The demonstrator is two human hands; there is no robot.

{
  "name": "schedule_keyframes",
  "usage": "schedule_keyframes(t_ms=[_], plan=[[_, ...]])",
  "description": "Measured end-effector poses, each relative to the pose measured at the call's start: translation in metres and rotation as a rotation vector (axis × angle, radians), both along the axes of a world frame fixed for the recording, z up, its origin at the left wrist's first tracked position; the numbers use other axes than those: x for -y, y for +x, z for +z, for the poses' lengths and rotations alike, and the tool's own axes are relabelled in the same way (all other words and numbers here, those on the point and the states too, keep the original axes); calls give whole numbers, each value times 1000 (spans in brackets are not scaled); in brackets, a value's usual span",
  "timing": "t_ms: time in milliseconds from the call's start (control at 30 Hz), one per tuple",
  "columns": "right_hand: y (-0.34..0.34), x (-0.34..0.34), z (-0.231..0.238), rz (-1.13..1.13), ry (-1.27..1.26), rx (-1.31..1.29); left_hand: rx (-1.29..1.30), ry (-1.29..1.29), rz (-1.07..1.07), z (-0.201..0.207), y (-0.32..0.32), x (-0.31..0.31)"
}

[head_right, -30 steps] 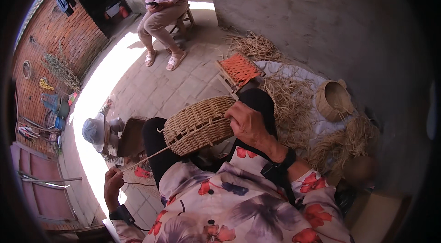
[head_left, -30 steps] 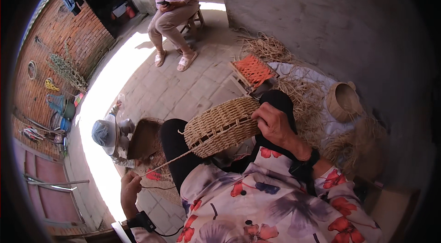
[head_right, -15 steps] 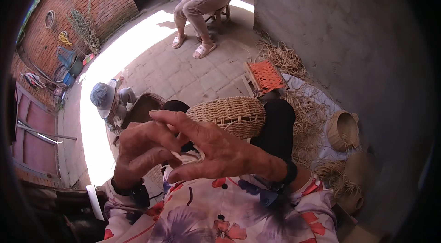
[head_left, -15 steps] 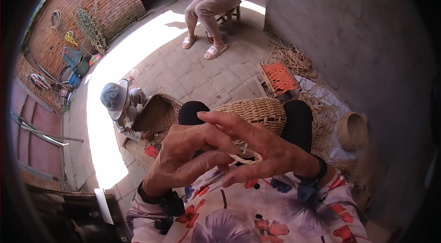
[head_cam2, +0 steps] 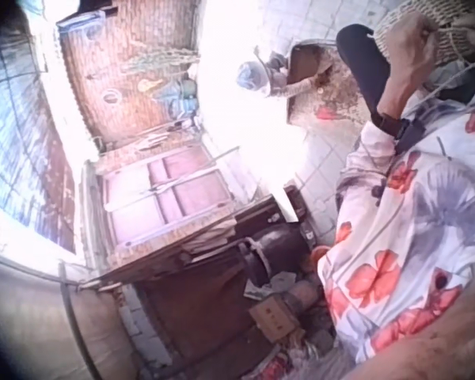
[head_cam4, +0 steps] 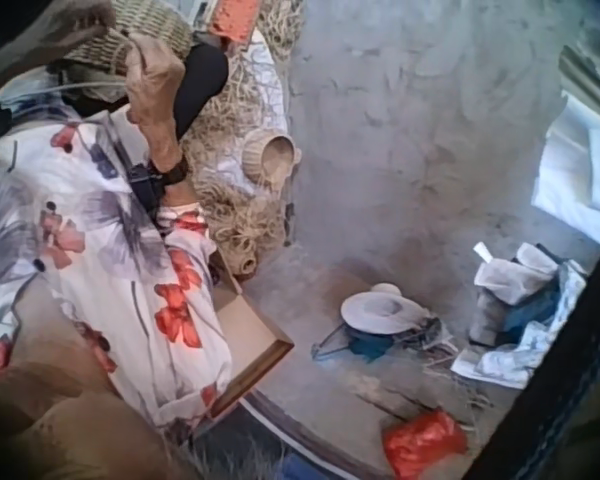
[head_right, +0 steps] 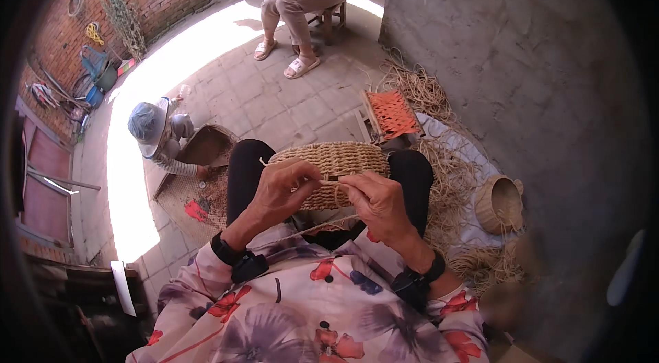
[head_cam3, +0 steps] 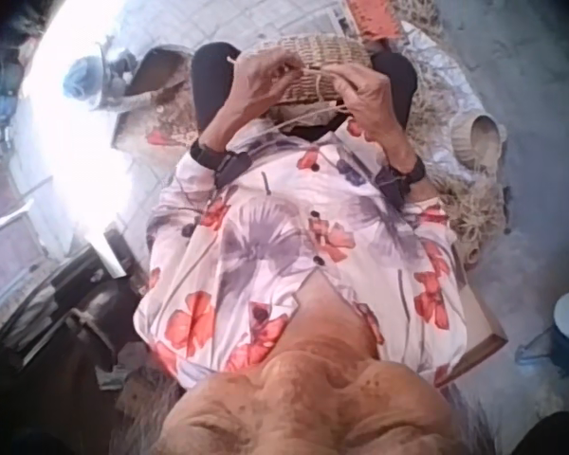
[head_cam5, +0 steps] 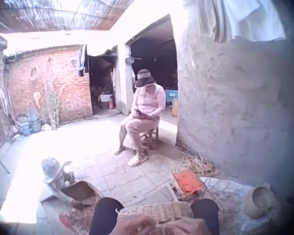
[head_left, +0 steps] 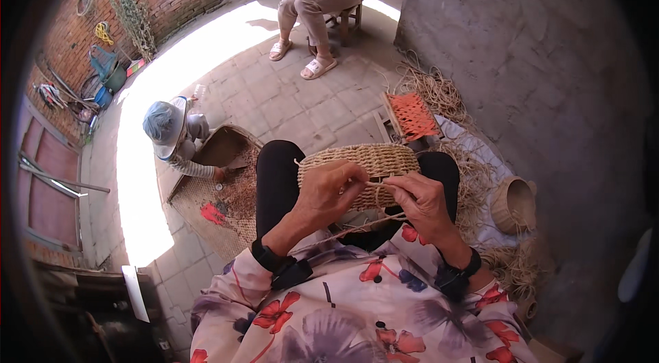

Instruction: Weaving a basket using natural fibers.

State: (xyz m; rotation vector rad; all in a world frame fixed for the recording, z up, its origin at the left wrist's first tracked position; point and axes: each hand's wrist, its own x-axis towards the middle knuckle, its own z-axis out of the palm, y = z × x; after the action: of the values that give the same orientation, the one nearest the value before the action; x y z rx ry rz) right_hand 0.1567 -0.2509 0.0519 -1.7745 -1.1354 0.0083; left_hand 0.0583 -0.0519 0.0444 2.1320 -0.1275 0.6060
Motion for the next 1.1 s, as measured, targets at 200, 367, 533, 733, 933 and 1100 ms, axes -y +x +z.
schedule_keyframes(t_ms=[200,367,533,733,933,1100], plan=[[4,-5,-12,-126,-121,216,77,274,123,-21,10,7],[3,-5,-12,-156,-216,394,88,368,95,-25,11,10],[3,-15,-14,-122,-185,415,33,275,177,-21,14,14],[0,-28,-20,-130,-255,407,21,298,203,-23,2,7],[-17,-38,-15,-194,-380,341,-41,330,345,-31,10,13],[-15,-31,-13,-228,-456,333,25,368,283,-36,8,15]])
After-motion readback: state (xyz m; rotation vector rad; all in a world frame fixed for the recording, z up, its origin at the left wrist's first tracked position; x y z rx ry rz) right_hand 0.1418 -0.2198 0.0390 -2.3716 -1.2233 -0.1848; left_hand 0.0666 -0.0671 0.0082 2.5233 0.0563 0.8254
